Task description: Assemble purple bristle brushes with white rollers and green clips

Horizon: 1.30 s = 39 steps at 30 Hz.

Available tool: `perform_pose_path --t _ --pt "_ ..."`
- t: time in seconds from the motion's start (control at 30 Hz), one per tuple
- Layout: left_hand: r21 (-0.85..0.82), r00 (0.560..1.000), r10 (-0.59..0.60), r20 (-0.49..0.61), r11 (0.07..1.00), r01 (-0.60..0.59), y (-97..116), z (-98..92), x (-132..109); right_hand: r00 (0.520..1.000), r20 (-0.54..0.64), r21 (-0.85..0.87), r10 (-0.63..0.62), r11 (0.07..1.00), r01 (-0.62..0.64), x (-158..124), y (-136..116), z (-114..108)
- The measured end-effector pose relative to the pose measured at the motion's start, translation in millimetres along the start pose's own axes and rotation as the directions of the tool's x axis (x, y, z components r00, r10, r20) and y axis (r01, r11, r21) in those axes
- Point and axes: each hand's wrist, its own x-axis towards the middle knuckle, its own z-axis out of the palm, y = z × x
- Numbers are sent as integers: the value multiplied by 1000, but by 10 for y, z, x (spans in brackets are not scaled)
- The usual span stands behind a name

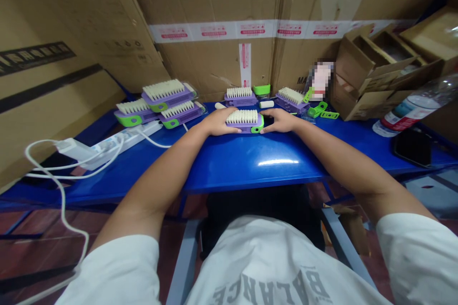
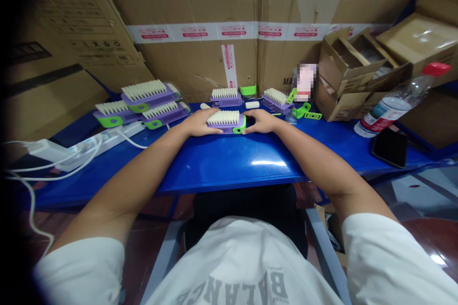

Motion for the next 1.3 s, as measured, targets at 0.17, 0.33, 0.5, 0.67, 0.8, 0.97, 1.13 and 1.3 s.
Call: perform_pose_path --t 0.17,0.33,0.5,0.67,0.8,0.97,1.13,1.3 --pt "-1 1000 4 5 1000 -4 8 -7 -2 1000 3 -7 27 1000 -27 6 1 3" --pt "-7 1000 21 1 1000 -21 -20 6 7 1000 -6 -16 15 1000 -15 10 37 18" --pt "-8 1000 26 -4 1000 -26 -33 18 12 1000 -23 -7 2 1000 -2 13 58 26" --pt "-10 1000 23 0 1000 -23 -13 11 17 1000 -9 -5 0 1000 0 11 24 21" --pt "-5 1000 21 1 1000 -21 -15 14 23 1000 -12 -17 15 1000 -16 7 1 14" --pt "-1 1000 25 -2 1000 -25 -18 16 17 1000 -16 -20 9 1000 -9 5 -4 9" --pt "3 1000 22 -2 1000 -22 -22 15 15 1000 -17 -7 -11 1000 10 7 -3 18" --pt "1 1000 27 2 1000 -27 -21 15 19 1000 -19 -24 6 1000 -6 2 -25 12"
